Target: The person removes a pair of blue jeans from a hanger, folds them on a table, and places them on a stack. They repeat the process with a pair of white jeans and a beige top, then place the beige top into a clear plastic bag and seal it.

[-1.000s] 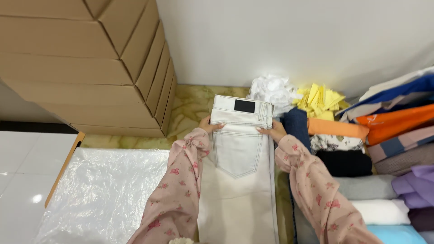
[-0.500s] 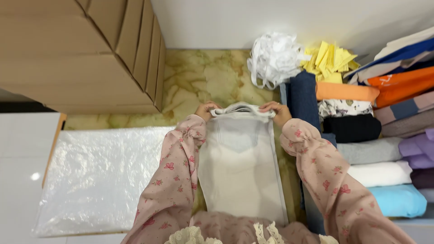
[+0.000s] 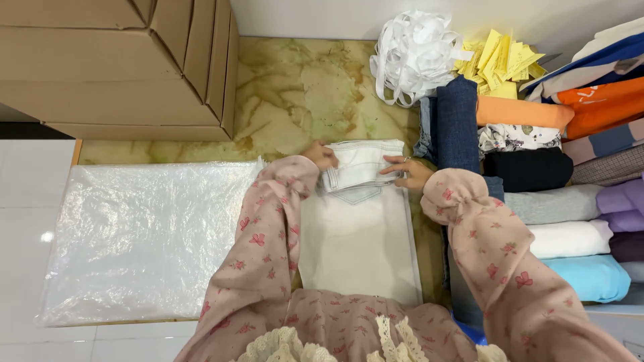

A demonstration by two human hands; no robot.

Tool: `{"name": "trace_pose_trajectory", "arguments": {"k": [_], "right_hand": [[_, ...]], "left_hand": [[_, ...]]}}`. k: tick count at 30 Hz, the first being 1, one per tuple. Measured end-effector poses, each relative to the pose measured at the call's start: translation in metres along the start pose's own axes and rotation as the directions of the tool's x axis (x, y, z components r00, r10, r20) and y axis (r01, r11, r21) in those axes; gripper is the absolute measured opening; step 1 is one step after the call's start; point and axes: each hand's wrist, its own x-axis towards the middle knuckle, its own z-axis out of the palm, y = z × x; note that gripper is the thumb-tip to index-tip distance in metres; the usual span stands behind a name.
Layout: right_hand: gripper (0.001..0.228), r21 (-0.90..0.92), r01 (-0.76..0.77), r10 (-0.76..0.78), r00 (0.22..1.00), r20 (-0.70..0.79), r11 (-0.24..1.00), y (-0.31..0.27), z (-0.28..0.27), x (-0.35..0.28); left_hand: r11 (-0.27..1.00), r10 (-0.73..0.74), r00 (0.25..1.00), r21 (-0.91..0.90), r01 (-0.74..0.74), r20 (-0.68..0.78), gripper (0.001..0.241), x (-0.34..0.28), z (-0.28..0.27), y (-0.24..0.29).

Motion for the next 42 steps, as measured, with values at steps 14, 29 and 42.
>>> {"name": "trace_pose_trajectory", "arguments": {"k": [14,29,42], "right_hand": [[0.133,-0.634,-0.046,0.187,0.97,0.156,0.772,0.025,0.014,0.141],[0.036,-0.878,-0.156,-0.727,0.506,-0.465,0.453,0.015,0.117,0.061],[0.019,-0.922,-0.08,-0.771,0.523,-0.363,0.38,0.006,0.109,0.048]], "left_hand": [[0.655,0.521,0.683,0.753,0.063,-0.511,0.008,-0.021,0.031,0.014],[0.796,0.401,0.757,0.606,-0.009,-0.515,0.08,-0.157,0.046,0.082],[0.764,0.08,0.993,0.645,-0.005,-0.086,0.094,-0.025,0.011,0.056]]}}
